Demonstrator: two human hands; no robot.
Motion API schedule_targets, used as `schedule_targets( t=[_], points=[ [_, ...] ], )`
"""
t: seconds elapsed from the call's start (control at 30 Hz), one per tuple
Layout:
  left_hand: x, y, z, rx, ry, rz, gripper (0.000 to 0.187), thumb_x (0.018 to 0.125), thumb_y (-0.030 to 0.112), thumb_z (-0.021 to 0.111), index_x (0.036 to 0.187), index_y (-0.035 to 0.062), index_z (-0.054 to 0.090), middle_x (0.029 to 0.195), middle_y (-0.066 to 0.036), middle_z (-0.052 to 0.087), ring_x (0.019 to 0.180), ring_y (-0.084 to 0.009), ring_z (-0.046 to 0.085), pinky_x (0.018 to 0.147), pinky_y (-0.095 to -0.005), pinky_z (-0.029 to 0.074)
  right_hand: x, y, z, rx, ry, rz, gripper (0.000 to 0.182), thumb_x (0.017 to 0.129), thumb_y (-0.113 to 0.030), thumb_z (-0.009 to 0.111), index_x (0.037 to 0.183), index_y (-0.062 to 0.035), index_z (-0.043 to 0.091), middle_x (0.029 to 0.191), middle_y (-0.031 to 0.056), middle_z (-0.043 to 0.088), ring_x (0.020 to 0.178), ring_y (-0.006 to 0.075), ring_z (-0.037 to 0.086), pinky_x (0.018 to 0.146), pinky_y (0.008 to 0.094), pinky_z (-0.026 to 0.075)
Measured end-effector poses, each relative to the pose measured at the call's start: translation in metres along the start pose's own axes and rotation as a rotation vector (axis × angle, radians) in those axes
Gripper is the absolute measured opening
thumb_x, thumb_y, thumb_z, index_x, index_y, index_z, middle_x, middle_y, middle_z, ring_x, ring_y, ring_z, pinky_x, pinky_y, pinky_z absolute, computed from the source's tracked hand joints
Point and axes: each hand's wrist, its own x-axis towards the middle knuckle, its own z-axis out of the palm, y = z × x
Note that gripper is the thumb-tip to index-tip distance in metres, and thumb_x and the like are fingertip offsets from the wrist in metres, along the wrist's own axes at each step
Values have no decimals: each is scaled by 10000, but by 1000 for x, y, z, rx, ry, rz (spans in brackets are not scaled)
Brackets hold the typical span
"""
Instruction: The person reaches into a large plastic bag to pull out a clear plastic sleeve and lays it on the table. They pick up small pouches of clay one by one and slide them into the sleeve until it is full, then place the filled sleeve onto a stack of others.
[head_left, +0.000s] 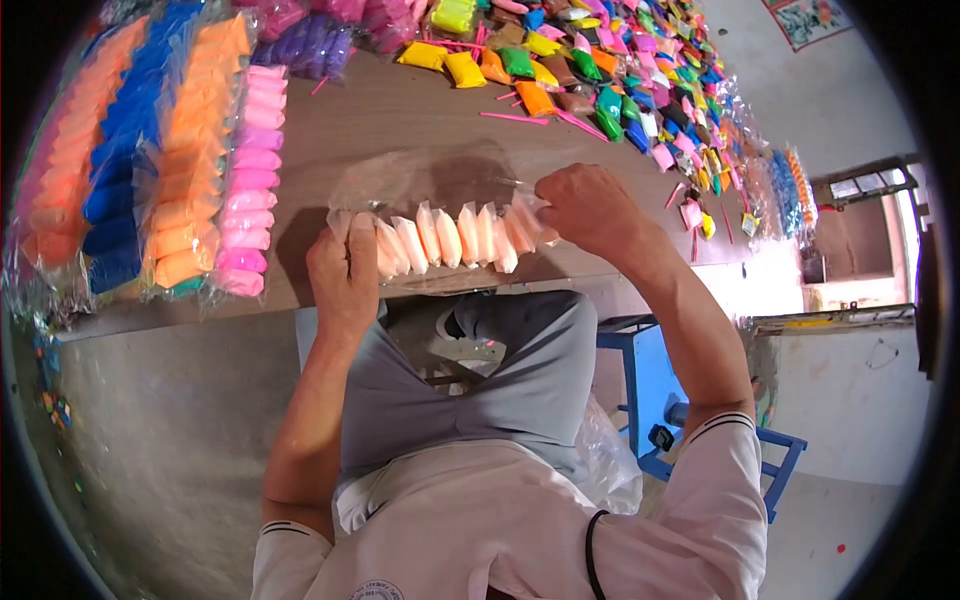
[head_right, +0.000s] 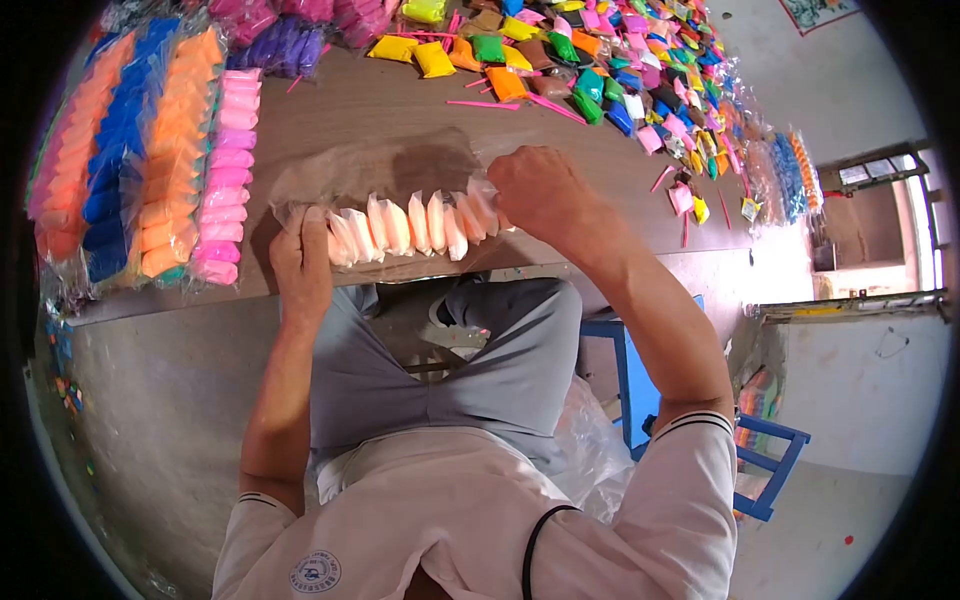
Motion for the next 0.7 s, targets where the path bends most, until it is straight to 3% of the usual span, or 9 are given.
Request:
schedule_targets(
  t=[0.1,0.2,0.3,0.37,0.4,0.5,0.63,0.7],
  points=[
    [1,6,5,-88,69,4,243,975,112,473,788,-30,536,640,-93,489,585,-157,449,556,-338,387,-3,1,-4,-15,-51,57,240,803,-212,692,919,-9,637,774,203,660,809,388,656,724,462,512],
    [2,9,6,-56,80,18,243,974,119,478,796,-32,546,648,-89,484,609,-149,454,572,-339,390,-15,2,-25,169,0,175,305,809,-250,720,967,4,662,787,187,683,788,343,680,714,431,522],
    [0,6,1,-2,38,-31,247,976,125,475,819,-36,576,675,-88,510,633,-147,463,594,-335,400,-24,3,-44,312,36,216,350,812,-253,748,1010,25,669,829,172,704,769,273,689,714,384,527],
    [0,8,4,-27,50,-21,249,978,128,470,833,-37,587,682,-87,519,638,-149,469,600,-333,404,-29,4,-58,456,10,325,348,830,-218,755,1048,38,664,820,124,712,748,174,673,695,312,517],
    [0,9,5,-49,67,-18,252,979,131,466,847,-38,597,690,-87,528,644,-152,474,606,-331,409,-32,9,-58,455,14,332,348,830,-218,755,1048,38,664,820,124,712,748,174,673,695,312,517],
    [0,7,4,-9,56,-7,257,982,137,457,861,-39,600,698,-91,539,650,-155,487,610,-330,415,-47,27,-53,801,327,348,279,883,-225,737,955,37,676,763,31,675,742,82,609,657,251,487],
    [1,6,4,31,62,25,261,984,140,453,874,-42,604,701,-87,549,651,-151,498,612,-332,419,-70,42,-31,632,531,573,309,872,-271,747,882,30,677,728,59,670,661,101,598,602,280,474],
    [1,4,4,35,48,18,264,984,141,451,888,-43,613,714,-94,570,659,-159,518,620,-335,429,-70,58,-3,520,514,652,345,860,-306,754,862,29,671,712,77,663,641,116,595,591,293,469]
  ],
)
